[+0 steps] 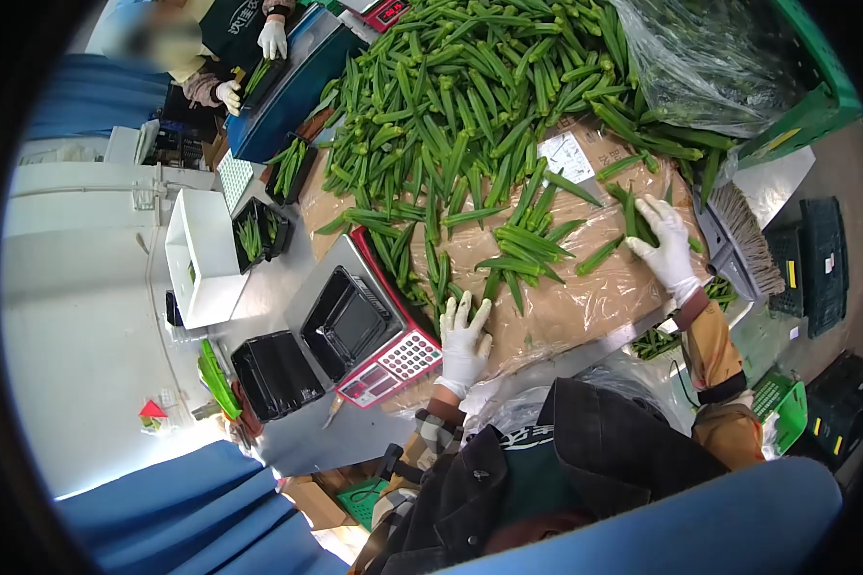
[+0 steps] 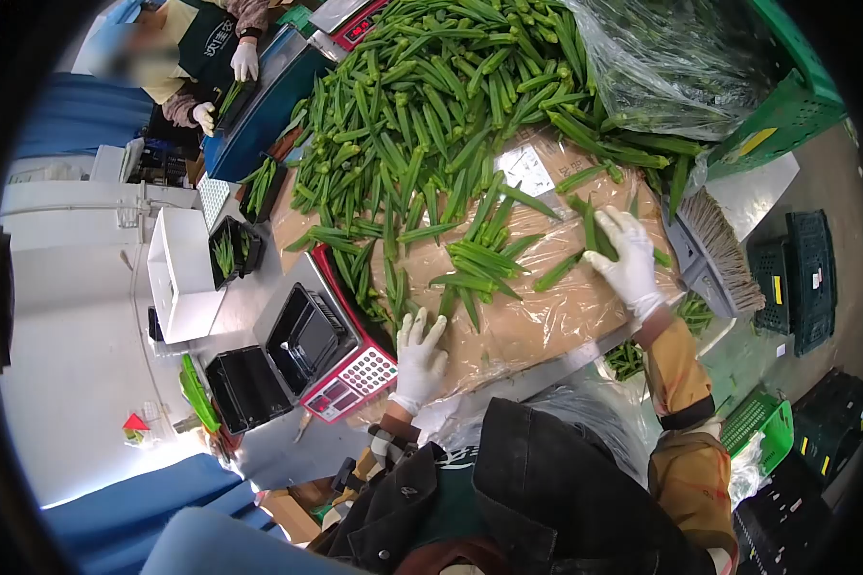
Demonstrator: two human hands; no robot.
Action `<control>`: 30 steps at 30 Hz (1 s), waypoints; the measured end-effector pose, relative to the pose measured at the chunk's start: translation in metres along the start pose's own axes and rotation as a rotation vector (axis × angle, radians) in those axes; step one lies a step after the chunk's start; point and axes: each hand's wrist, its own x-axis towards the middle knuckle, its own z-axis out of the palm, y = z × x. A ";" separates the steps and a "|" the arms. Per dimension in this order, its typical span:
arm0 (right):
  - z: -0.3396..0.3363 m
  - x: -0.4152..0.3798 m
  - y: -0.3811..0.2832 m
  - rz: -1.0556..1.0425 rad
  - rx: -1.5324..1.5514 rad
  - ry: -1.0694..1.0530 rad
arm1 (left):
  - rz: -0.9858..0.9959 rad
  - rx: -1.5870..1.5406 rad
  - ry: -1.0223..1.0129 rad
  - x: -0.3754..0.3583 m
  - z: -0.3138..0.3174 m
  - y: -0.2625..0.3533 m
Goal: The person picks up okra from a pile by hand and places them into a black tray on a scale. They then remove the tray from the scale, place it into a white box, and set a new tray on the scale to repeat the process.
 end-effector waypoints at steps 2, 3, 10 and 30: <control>-0.005 0.000 0.005 0.054 -0.053 0.075 | -0.017 -0.075 0.124 0.000 0.005 -0.004; -0.003 0.002 0.001 0.026 -0.002 0.081 | 0.022 -0.086 0.143 0.011 0.000 0.003; 0.084 -0.012 -0.109 -0.332 0.090 -0.186 | 0.091 0.098 0.096 0.102 0.013 0.066; -0.011 -0.018 0.053 0.159 -0.233 0.126 | -0.341 -2.142 -0.247 0.041 -0.056 0.041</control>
